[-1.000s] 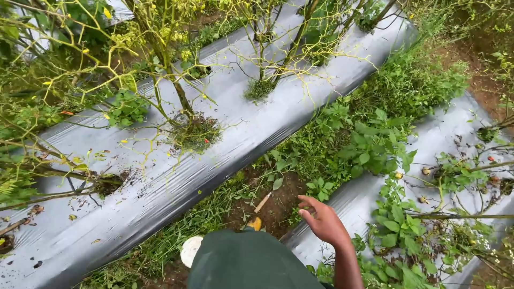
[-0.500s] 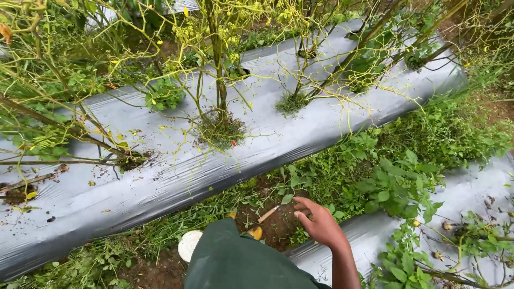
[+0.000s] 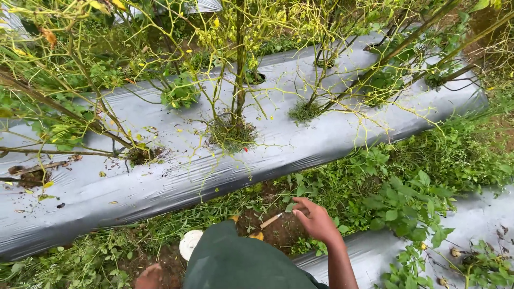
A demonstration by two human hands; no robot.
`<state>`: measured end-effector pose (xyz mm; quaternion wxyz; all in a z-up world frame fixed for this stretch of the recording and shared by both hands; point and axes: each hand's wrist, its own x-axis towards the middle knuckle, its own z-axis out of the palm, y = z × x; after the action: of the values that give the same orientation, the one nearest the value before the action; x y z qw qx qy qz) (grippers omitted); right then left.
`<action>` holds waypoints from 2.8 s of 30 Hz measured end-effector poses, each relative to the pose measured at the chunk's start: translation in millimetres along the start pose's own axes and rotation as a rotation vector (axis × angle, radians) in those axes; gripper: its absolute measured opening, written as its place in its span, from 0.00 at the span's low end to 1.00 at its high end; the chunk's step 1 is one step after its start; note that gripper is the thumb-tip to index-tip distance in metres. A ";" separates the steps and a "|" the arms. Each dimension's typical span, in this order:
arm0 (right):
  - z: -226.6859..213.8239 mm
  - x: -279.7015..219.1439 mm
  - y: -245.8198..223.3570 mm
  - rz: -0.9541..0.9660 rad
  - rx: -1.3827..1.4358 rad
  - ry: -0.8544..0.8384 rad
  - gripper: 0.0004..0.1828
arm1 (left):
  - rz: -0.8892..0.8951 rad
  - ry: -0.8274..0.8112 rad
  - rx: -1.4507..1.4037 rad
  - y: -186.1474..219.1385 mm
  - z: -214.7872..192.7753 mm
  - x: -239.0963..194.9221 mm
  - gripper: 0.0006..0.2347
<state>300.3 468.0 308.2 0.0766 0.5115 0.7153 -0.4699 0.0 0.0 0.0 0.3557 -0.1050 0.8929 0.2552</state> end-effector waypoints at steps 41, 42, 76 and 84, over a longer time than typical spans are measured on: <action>-11.2 73.5 -177.4 -0.782 0.297 0.328 0.08 | 1.018 0.277 -0.615 398.1 -136.3 -111.3 0.06; -12.5 74.7 -193.4 -0.899 0.335 0.302 0.08 | 1.127 0.322 -0.623 409.2 -148.5 -116.7 0.06; -38.1 -6.7 -376.7 -1.412 0.022 0.686 0.04 | 1.863 0.167 -0.668 557.8 -231.1 -236.7 0.12; -30.4 -5.0 -364.0 -1.390 0.163 0.598 0.05 | 1.878 0.127 -0.735 556.4 -217.9 -239.9 0.12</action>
<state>21.3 474.8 543.9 -0.4720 0.0530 0.8263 -0.3028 -158.2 357.5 511.6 -0.0916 0.5240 0.4974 0.6853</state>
